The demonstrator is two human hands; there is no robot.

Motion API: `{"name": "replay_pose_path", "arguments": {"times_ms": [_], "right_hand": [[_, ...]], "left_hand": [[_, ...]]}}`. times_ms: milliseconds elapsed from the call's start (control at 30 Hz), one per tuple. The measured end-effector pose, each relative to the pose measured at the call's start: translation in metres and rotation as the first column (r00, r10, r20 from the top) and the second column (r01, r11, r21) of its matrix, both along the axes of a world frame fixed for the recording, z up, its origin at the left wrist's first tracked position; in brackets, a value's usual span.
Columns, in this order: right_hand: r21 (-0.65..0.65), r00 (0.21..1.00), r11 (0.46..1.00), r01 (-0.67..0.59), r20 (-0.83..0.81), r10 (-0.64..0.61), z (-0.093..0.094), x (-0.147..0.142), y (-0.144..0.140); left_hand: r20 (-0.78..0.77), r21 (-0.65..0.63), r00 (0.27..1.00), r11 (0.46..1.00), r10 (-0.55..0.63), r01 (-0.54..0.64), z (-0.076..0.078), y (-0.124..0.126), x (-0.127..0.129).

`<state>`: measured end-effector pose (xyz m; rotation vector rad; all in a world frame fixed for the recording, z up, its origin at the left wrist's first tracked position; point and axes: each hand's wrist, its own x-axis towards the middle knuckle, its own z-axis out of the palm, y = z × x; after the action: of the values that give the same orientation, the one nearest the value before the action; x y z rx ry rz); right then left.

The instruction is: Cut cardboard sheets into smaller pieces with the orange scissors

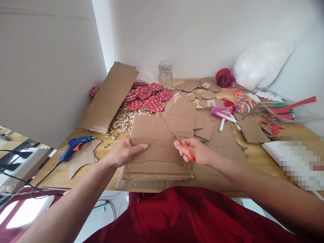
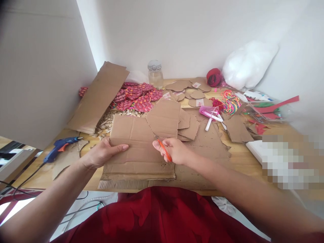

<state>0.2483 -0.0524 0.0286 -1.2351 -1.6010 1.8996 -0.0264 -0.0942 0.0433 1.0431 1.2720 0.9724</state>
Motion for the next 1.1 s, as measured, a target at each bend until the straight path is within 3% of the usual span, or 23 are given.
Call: {"name": "replay_pose_path", "arguments": {"times_ms": [167, 367, 533, 700, 900, 1033, 1100], "right_hand": [[0.045, 0.983, 0.990, -0.132, 0.133, 0.125, 0.021, 0.006, 0.009], [0.066, 0.936, 0.966, -0.251, 0.271, 0.225, 0.036, 0.008, 0.024], [0.232, 0.951, 0.957, -0.172, 0.293, 0.100, 0.030, 0.007, 0.022], [0.345, 0.965, 0.930, -0.128, 0.259, 0.037, 0.021, 0.006, 0.015], [0.088, 0.981, 0.988, -0.128, 0.155, 0.113, 0.021, 0.009, 0.014], [0.034, 0.943, 0.959, -0.281, 0.198, 0.269, 0.036, 0.024, 0.004], [0.073, 0.966, 0.971, -0.229, 0.142, 0.217, 0.042, 0.036, 0.003]], "left_hand": [[-0.120, 0.063, 0.984, 0.989, -0.128, 0.137, 0.009, -0.006, 0.003], [-0.213, 0.128, 0.969, 0.979, -0.127, 0.157, 0.016, -0.008, 0.006], [-0.181, 0.187, 0.982, 0.978, -0.060, 0.095, 0.013, -0.009, 0.010], [-0.038, 0.124, 0.999, 0.992, 0.027, -0.022, 0.007, -0.012, 0.018], [0.072, -0.078, 0.987, 0.987, 0.147, -0.141, 0.000, -0.015, 0.018], [0.098, -0.089, 0.970, 0.972, 0.224, -0.216, -0.003, -0.018, 0.004], [0.116, -0.103, 0.967, 0.971, 0.229, -0.218, -0.004, -0.022, -0.004]]}}
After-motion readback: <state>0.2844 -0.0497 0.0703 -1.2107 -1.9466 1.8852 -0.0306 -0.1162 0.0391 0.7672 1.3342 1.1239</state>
